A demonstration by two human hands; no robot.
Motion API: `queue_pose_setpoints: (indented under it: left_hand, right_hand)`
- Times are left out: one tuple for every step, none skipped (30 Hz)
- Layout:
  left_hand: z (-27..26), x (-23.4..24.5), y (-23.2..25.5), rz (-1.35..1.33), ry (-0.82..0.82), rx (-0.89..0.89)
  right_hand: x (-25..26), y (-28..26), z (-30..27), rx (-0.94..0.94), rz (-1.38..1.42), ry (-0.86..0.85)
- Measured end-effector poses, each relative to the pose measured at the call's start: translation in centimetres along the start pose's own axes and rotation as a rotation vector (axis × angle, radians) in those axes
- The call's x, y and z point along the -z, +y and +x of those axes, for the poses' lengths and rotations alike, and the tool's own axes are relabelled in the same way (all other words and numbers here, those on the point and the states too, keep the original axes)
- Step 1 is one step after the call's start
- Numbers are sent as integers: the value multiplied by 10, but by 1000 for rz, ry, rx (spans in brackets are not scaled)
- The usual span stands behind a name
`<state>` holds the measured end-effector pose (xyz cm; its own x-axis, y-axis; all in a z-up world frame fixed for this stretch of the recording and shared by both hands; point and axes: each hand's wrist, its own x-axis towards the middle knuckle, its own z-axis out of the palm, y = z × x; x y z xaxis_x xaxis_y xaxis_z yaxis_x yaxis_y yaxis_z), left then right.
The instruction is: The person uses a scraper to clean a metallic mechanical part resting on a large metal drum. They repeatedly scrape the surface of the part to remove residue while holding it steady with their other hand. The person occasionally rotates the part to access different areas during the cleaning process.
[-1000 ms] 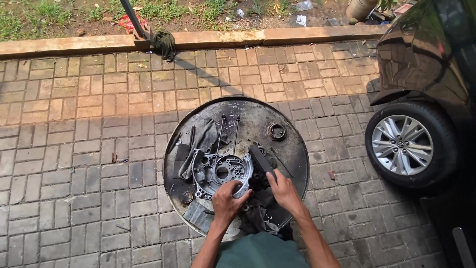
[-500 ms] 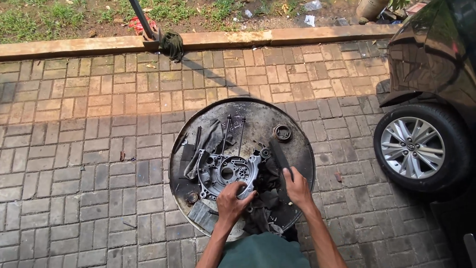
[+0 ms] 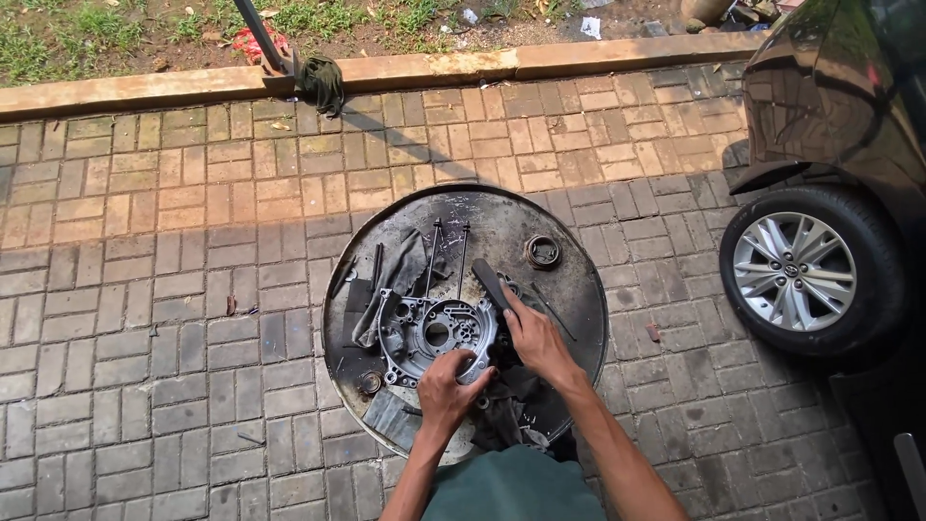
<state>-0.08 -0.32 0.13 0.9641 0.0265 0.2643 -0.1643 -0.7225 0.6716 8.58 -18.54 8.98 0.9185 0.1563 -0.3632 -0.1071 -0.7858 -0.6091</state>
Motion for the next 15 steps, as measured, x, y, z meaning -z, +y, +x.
queue_pose_setpoints:
  left_hand:
    - [0, 0, -1, 1, -1, 4]
    - [0, 0, -2, 1, 0, 3]
    - [0, -1, -2, -1, -1, -2]
    - [-2, 0, -1, -3, -6, -2]
    - [-1, 0, 0, 2, 6, -2]
    - [0, 1, 0, 6, 18, -2]
    - [0, 0, -1, 4, 17, -1]
    - [1, -1, -3, 13, 19, -10]
    - [-2, -3, -3, 20, 19, -15]
    - [-2, -3, -1, 15, 15, -10]
    - [-1, -2, -1, 17, 20, -19]
    - [1, -1, -1, 18, 24, -29]
    - [1, -2, -1, 17, 24, -30]
    - [1, -2, 0, 16, 25, -26]
    - [0, 0, -1, 20, 28, -21]
  right_hand:
    - [-1, 0, 2, -1, 1, -4]
    - [-1, 0, 5, 27, -10, 4]
    - [-1, 2, 7, 49, -20, 16]
    - [-2, 5, -2, 44, -18, 16]
    - [-3, 8, -9, 51, 16, 14]
    - [-3, 10, -16, 58, 51, 12]
    - [1, 6, -29, 56, 50, 12]
    - [6, 3, -41, 1, 34, -9]
    - [10, 0, -56, -58, 16, -33]
    - [12, -2, -62, -63, 13, -38]
    - [13, -6, -67, -91, 18, -45]
    - [15, -9, -73, -118, 23, -53]
    - [12, -6, -66, -119, 23, -52]
    - [9, -2, -60, -92, 9, -23]
    - [4, 0, -53, -61, -2, 3]
